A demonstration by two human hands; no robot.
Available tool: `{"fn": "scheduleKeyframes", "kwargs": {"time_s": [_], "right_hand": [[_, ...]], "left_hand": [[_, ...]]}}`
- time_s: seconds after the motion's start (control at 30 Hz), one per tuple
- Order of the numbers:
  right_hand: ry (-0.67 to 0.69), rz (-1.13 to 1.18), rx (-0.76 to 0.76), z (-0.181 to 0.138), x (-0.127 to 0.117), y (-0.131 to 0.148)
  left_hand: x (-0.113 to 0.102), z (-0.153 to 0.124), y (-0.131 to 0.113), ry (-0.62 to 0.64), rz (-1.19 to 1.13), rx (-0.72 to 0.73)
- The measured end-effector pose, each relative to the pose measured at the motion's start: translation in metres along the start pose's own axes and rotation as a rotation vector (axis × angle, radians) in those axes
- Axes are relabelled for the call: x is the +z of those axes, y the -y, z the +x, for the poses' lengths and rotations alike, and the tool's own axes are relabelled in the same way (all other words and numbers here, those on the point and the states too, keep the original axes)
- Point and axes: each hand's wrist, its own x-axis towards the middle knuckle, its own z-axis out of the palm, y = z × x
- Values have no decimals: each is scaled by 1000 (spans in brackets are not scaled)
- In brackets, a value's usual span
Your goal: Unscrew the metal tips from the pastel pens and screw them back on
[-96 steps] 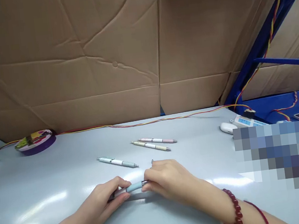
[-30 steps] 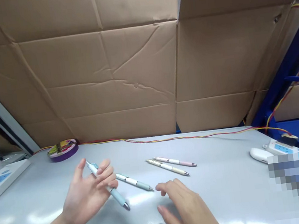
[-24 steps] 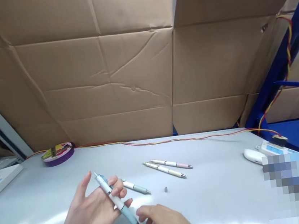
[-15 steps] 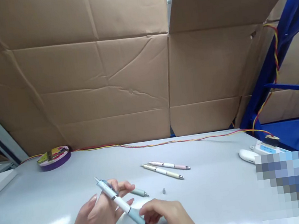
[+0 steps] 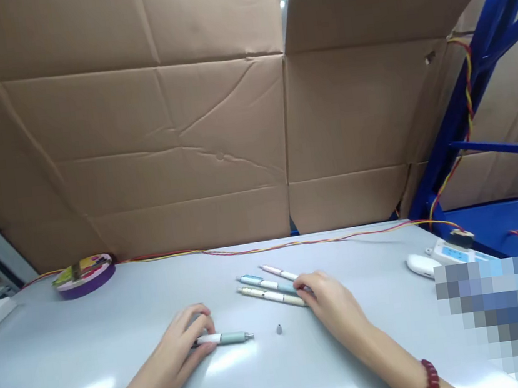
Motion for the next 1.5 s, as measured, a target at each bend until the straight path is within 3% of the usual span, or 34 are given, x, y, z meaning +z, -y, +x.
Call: {"fn": "scheduleKeyframes", "kwargs": {"time_s": [0.13,0.33,0.53,0.67,0.9,1.17,1.33,1.5], "right_hand": [[-32,-48,-115,-7,-1,14],[138,-6,-267,-21,11,36],[20,627,-61,-26,3,52],[-21,813,-49,-34,3,62],[-110,677,-258,-38,10,66],[-26,678,-142,-38,5,65],[-68,675,-316,-36,5,65],[-222,483,-521,-35,10,61]], "left_hand": [[-1,0,-12,20,-151,-85],[2,-5,-19,8,-212,-99],[7,-8,-22,70,-176,-35],[7,-8,-26,125,-129,-46],[8,-8,-27,181,-91,-47],[6,-11,-26,232,-175,-41],[3,-13,-30,265,-257,-46],[5,-12,-28,264,-265,-24]]}}
